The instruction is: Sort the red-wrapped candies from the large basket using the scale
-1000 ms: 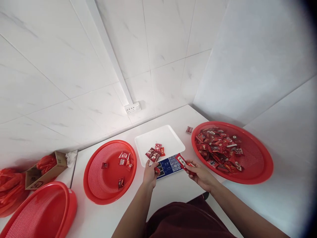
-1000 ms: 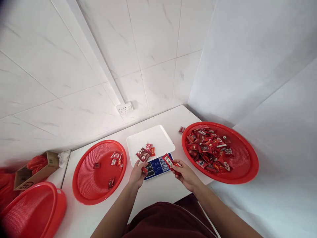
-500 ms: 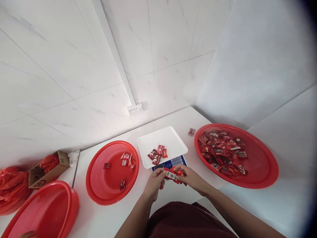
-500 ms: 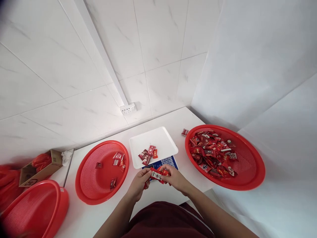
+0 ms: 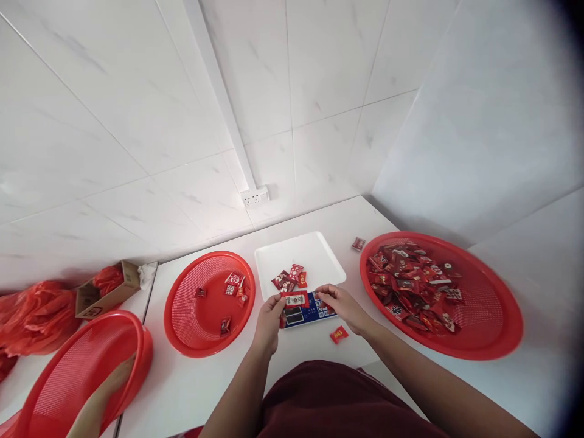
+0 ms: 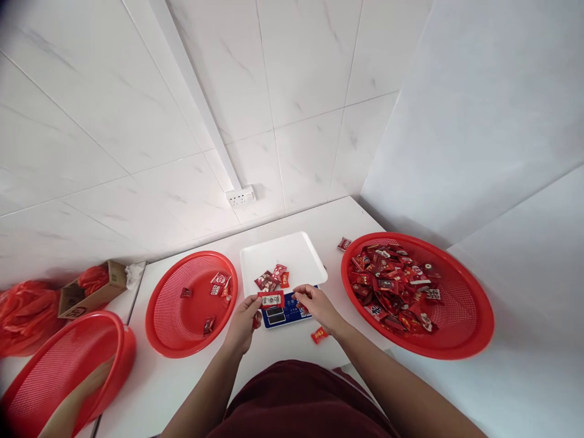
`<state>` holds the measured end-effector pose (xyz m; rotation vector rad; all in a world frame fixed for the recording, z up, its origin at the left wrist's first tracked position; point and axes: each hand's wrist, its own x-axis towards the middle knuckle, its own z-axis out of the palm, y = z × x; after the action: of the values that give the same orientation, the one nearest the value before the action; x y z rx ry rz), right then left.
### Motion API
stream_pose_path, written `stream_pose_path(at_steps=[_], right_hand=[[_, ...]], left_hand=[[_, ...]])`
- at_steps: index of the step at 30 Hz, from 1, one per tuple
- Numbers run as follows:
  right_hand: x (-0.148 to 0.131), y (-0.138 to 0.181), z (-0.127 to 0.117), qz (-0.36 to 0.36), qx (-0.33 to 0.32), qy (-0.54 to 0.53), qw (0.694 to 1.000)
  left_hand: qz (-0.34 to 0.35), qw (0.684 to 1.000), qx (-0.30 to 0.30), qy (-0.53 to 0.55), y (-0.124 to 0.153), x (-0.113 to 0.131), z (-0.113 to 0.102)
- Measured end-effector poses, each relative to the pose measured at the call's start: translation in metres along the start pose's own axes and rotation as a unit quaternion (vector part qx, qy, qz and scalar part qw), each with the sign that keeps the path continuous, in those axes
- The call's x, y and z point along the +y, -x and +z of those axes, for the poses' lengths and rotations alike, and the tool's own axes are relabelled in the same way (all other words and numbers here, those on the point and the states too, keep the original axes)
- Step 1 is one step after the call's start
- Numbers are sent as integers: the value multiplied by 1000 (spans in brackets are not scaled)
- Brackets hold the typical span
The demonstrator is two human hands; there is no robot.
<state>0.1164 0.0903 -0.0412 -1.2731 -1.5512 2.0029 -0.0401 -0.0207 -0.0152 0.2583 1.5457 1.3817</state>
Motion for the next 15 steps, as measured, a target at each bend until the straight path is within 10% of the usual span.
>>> stream_pose_path(at_steps=[5,9,15], right_hand=[[47,-6,-25,32,18,180,983],[99,6,-47,67,-17,423,903],[139,24,-40,112,-63,496,859]], left_hand=[[-7,996,39,79,1,-3,-18],[-37,994,52,87,5,-17,-39],[-79,993,47,77,10,-30,-48]])
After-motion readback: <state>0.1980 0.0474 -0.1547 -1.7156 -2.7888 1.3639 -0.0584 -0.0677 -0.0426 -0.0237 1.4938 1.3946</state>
